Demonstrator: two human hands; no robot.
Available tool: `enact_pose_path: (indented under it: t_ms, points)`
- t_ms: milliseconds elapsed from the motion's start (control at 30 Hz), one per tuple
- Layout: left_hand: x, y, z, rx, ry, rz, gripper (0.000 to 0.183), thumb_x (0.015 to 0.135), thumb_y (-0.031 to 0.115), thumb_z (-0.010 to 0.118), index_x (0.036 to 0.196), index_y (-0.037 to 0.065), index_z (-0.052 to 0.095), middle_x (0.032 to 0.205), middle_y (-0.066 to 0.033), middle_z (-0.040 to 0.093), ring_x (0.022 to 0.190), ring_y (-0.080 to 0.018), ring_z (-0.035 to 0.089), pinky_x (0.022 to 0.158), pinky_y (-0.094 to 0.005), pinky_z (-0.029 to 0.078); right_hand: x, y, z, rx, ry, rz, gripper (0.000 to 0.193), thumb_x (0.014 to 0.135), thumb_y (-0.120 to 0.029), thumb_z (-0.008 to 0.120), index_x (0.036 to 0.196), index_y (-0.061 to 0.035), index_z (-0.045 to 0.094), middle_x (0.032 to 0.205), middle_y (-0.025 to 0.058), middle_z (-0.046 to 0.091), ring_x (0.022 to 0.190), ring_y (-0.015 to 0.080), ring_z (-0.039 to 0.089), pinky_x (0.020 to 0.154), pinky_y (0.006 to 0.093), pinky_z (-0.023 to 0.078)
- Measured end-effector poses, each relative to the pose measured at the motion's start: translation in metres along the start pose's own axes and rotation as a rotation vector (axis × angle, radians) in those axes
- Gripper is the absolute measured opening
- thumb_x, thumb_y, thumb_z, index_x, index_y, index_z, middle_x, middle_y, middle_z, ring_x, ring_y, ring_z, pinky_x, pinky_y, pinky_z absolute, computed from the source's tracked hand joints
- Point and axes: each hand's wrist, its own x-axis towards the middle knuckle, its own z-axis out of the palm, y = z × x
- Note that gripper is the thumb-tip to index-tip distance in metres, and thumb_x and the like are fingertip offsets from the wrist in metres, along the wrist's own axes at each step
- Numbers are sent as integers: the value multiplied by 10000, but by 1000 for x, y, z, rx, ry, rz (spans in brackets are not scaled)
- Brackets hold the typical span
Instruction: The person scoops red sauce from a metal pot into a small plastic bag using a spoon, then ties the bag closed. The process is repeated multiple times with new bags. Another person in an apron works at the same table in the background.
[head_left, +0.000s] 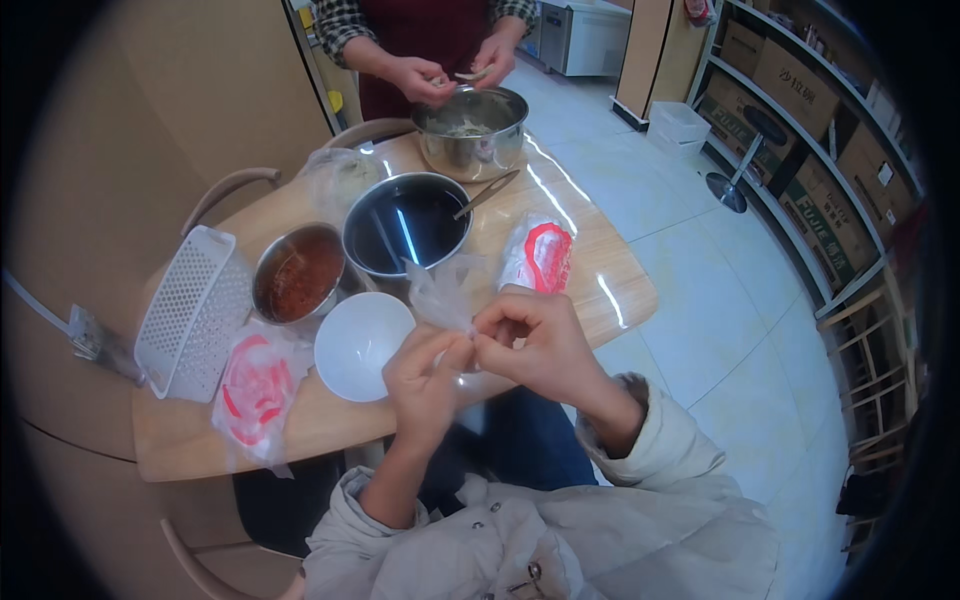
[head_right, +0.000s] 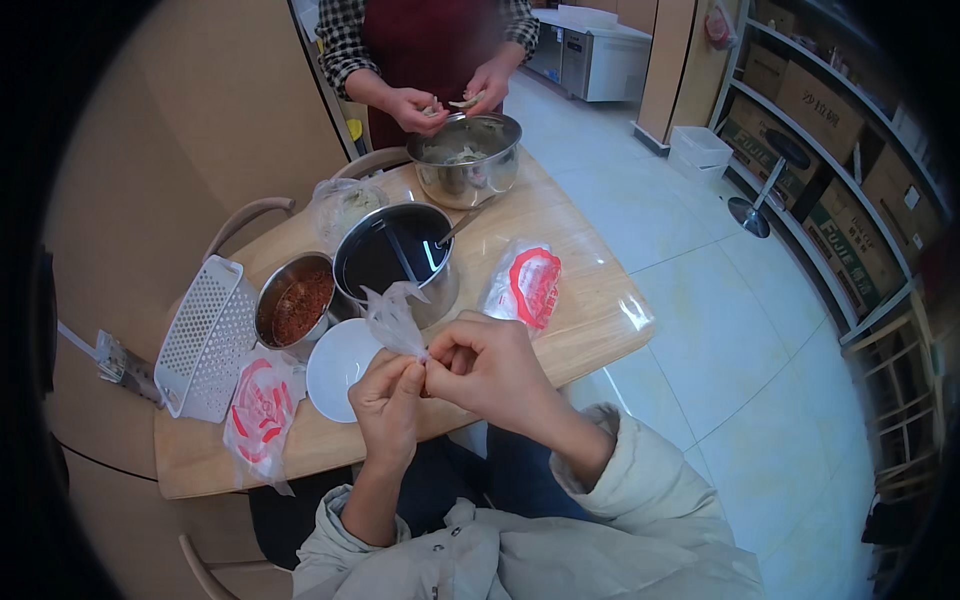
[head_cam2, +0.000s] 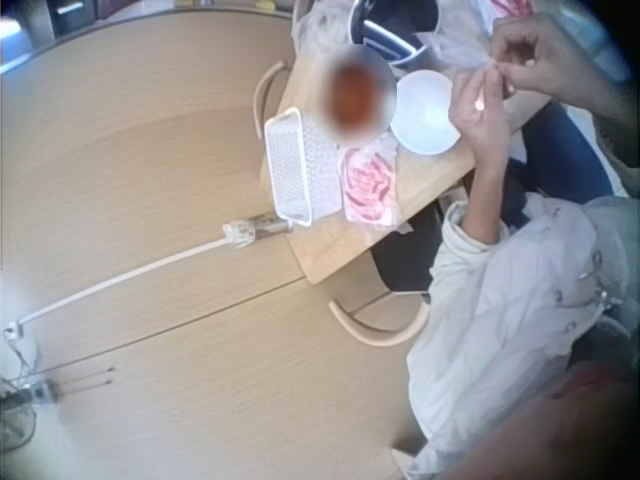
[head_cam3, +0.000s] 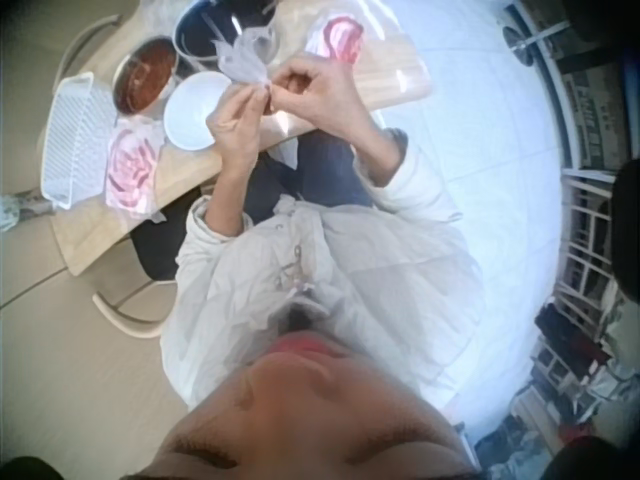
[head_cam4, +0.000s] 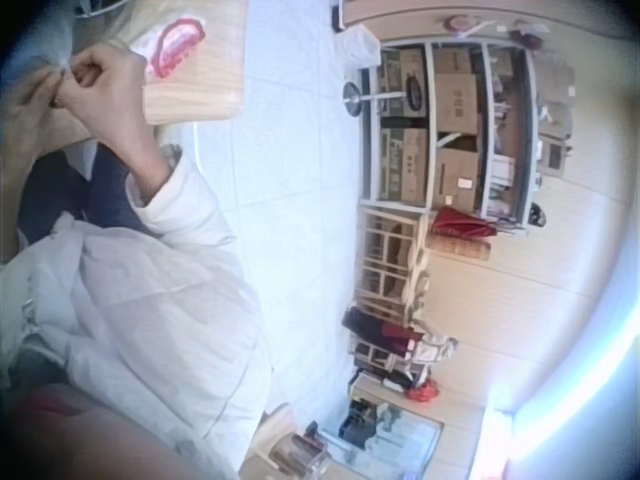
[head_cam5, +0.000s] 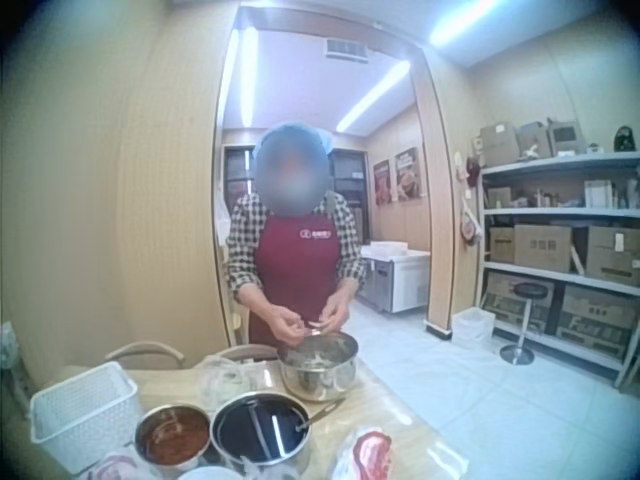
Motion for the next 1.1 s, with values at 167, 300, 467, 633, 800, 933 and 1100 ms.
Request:
enact_pose_path:
  t_ms: [167, 300, 467, 633, 800, 933, 1100]
  points:
    - [0, -5, -8, 106, 7, 32, 85, 866, 44, 697, 893, -35, 687, 839, -68, 666, 763, -135, 619, 690, -253, 482, 8, 9, 6, 281, -50, 110, 147, 778, -54, 744, 850, 47, 665, 738, 33, 649, 637, 42, 592, 559, 196, 462]
    - [3, -12, -14, 35, -13, -61, 92, 877, 64, 692, 900, -20, 662, 839, -68, 654, 763, -139, 622, 707, -260, 489, 14, 17, 10, 274, -104, 177, 155, 801, -56, 729, 877, 58, 659, 738, 38, 668, 665, 59, 632, 596, 193, 495]
    - [5, -22, -11, 31, 9, 43, 97, 904, 74, 667, 925, -12, 625, 849, -69, 626, 739, -135, 613, 697, -246, 489, 12, 24, 14, 240, -57, 173, 132, 811, -56, 712, 865, 52, 660, 759, 46, 673, 706, 77, 651, 633, 204, 518]
    - [4, -24, -12, -53, -89, -11, 82, 921, 65, 644, 921, -13, 618, 842, -64, 621, 736, -112, 605, 663, -227, 478, 11, 28, 9, 330, -140, 197, 107, 821, -53, 692, 841, 37, 638, 756, 33, 655, 701, 69, 636, 619, 209, 522]
    - [3, -18, -12, 13, -120, -24, 88, 920, 63, 649, 904, -16, 612, 819, -60, 614, 721, -110, 612, 656, -236, 493, 11, 33, 10, 459, -232, 238, 91, 843, -40, 646, 829, 4, 568, 726, 11, 607, 662, 59, 607, 595, 208, 513]
    - [4, -10, -8, -195, -85, -77, 107, 868, 36, 699, 949, 5, 636, 844, -68, 630, 720, -122, 620, 656, -255, 504, 8, 38, 12, 432, -224, 252, 83, 868, -42, 614, 840, 1, 548, 751, 23, 607, 666, 64, 608, 600, 207, 513]
    - [9, -3, -15, 517, -228, 408, 313, 733, 5, 784, 1033, 46, 703, 864, -90, 673, 713, -168, 638, 634, -265, 509, 3, 47, 8, 388, -278, 285, 74, 893, -50, 577, 866, 10, 544, 784, 41, 616, 679, 73, 617, 604, 212, 511]
